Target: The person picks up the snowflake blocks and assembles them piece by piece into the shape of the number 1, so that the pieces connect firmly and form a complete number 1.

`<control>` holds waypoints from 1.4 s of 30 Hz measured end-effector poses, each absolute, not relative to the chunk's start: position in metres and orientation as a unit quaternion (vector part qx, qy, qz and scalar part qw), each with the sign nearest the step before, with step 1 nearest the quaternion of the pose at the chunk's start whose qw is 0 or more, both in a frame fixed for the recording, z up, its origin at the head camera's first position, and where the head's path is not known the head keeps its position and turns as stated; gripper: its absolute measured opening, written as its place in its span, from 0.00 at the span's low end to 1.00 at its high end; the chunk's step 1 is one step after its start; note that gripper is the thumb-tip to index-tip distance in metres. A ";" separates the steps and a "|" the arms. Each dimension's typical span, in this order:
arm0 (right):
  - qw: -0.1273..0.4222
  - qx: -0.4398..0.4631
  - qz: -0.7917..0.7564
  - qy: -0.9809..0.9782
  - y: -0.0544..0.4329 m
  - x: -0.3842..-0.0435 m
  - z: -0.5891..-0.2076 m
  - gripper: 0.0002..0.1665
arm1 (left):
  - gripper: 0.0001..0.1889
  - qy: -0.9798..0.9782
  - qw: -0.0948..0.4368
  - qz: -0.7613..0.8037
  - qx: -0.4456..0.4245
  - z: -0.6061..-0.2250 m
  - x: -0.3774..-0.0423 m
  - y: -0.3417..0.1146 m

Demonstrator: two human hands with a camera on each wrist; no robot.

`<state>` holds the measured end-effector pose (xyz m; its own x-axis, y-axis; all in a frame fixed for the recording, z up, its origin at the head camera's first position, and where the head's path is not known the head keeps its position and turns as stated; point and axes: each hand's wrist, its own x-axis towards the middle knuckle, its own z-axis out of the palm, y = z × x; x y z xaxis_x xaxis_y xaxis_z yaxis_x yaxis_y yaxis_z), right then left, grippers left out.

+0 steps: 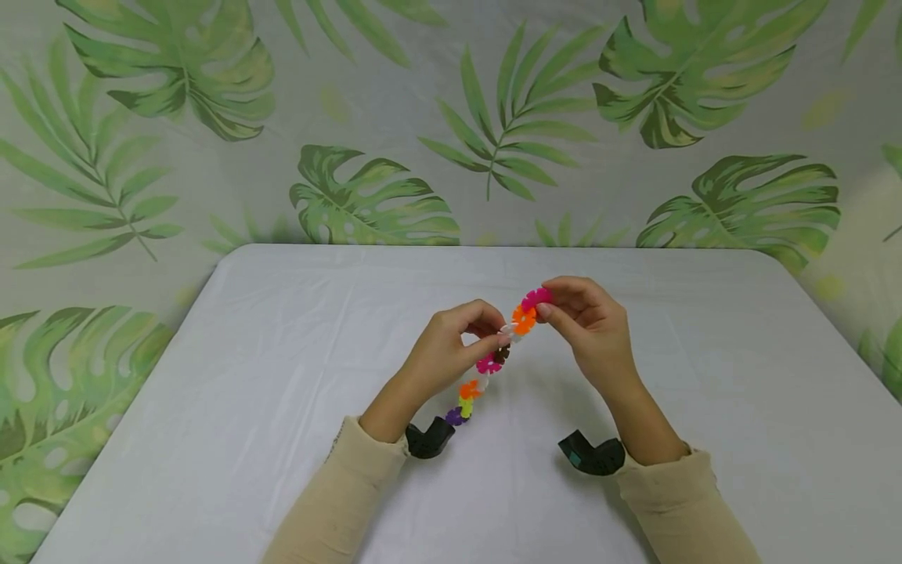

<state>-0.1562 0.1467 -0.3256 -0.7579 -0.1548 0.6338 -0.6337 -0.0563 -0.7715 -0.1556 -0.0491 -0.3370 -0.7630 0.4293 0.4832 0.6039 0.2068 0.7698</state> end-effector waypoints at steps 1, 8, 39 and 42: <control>0.183 0.302 0.666 -0.658 0.146 -0.156 -0.325 0.19 | 0.06 -0.770 0.081 -0.539 -0.332 -0.337 -0.155 -0.048; 0.194 0.296 0.661 -0.661 0.148 -0.153 -0.321 0.18 | 0.07 -0.747 0.049 -0.585 -0.312 -0.334 -0.149 -0.042; 0.124 0.250 0.648 -0.708 0.147 -0.169 -0.348 0.17 | 0.12 -0.684 -0.057 -0.688 -0.236 -0.338 -0.145 -0.035; 0.101 0.240 0.645 -0.719 0.146 -0.166 -0.346 0.17 | 0.13 -0.690 -0.064 -0.685 -0.226 -0.343 -0.149 -0.035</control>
<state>-0.1664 0.1455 -0.3457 -0.8643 -0.2145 0.4550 -0.4755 0.0531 -0.8781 -0.1487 -0.0355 -0.3432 -0.8894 0.3994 0.2223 0.2253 -0.0402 0.9735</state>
